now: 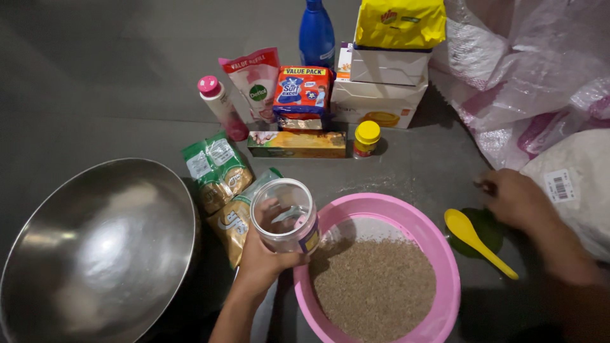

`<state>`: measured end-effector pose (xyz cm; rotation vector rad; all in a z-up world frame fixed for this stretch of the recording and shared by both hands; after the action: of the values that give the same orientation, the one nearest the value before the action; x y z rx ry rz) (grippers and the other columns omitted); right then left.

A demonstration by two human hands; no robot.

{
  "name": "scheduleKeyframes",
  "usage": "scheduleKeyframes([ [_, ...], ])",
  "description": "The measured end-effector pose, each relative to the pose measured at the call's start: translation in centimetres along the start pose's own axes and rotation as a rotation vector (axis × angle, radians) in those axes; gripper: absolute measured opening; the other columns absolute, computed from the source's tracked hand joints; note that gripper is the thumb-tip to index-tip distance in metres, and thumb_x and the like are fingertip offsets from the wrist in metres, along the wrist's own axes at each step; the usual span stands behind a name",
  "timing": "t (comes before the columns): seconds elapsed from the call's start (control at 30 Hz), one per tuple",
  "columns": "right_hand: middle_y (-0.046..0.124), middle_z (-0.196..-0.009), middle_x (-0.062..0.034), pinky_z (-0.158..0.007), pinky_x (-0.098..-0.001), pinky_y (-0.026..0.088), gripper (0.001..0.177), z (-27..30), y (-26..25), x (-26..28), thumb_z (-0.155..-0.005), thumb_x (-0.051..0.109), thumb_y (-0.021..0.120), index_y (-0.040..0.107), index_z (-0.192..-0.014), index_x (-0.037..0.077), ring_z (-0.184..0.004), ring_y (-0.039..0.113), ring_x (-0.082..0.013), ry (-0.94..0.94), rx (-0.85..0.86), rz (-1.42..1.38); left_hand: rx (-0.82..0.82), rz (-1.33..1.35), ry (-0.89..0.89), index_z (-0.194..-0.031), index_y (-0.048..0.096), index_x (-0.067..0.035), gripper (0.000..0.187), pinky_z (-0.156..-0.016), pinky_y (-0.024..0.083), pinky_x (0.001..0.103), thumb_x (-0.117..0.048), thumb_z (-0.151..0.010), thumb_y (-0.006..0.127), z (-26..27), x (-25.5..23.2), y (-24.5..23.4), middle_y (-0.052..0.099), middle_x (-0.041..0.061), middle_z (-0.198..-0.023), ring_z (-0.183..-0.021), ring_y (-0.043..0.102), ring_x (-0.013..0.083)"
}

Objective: The person sits on the floor and sorts through grains in a pink bowl by hand, picking out small debris. They then use a yellow scoop to transfer the grains into a clear plastic container.

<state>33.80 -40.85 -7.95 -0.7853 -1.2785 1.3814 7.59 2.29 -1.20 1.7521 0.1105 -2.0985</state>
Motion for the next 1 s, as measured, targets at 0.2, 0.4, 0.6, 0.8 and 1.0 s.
scheduleKeyframes([
  [0.2, 0.053, -0.132, -0.0078, -0.111, -0.0378, 0.047, 0.106, 3.5, 2.1, 0.7, -0.057, 0.024, 0.1, 0.047, -0.148, 0.032, -0.126, 0.055, -0.0279, -0.136, 0.403, 0.002, -0.01, -0.021, -0.01, -0.145, 0.037, -0.012, 0.116, -0.1, 0.055, 0.041, 0.011, -0.042, 0.085, 0.0, 0.1, 0.0, 0.054, 0.011, -0.143, -0.128, 0.06, 0.0272],
  [0.4, 0.045, -0.134, -0.0132, -0.109, -0.0416, 0.045, 0.131, 6.1, 2.1, 4.6, -0.044, 0.035, 0.108, 0.035, -0.152, 0.028, -0.128, 0.046, -0.035, -0.139, 0.352, 0.201, -0.016, -0.067, 0.005, -0.145, 0.038, -0.012, 0.116, -0.1, 0.055, 0.04, 0.013, -0.042, 0.085, 0.2, -0.1, 0.0, 0.054, 0.01, -0.143, -0.127, 0.061, 0.0265],
  [0.6, 0.052, -0.134, -0.0072, -0.11, -0.0397, 0.052, 0.098, 7.1, -1.8, 5.8, -0.058, 0.035, 0.095, 0.047, -0.143, 0.032, -0.129, 0.052, -0.0292, -0.045, 0.387, 0.375, 0.0, -0.018, -0.001, -0.145, 0.037, -0.012, 0.116, -0.099, 0.056, 0.041, 0.013, -0.041, 0.083, 0.1, -0.1, 0.2, 0.053, 0.009, -0.143, -0.127, 0.06, 0.026],
  [0.8, 0.053, -0.136, -0.001, -0.108, -0.0428, 0.05, 0.098, 6.3, -5.6, 5.4, -0.05, 0.039, 0.101, 0.054, -0.136, 0.034, -0.128, 0.05, -0.0302, 0.002, 0.269, 0.358, 0.006, -0.044, 0.01, -0.146, 0.037, -0.011, 0.115, -0.102, 0.055, 0.04, 0.012, -0.043, 0.084, 0.0, 0.0, 0.2, 0.055, 0.011, -0.141, -0.127, 0.061, 0.0263],
  [1.0, 0.054, -0.133, 0.0004, -0.109, -0.0391, 0.049, 0.102, 4.4, -2.7, 4.9, -0.048, 0.021, 0.101, 0.056, -0.137, 0.037, -0.123, 0.052, -0.0279, -0.174, 0.266, 0.236, 0.008, -0.014, 0.016, -0.145, 0.038, -0.012, 0.114, -0.1, 0.056, 0.042, 0.011, -0.042, 0.083, 0.1, 0.0, 0.1, 0.055, 0.01, -0.142, -0.126, 0.061, 0.0253],
])
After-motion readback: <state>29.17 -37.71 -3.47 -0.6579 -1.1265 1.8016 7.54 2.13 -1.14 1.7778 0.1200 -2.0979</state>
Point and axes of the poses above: each hand's wrist, its own z-axis away from the middle knuckle, its own y-axis out of the palm, x = y × z, the point moved 8 cm from there along -z, towards the middle knuckle
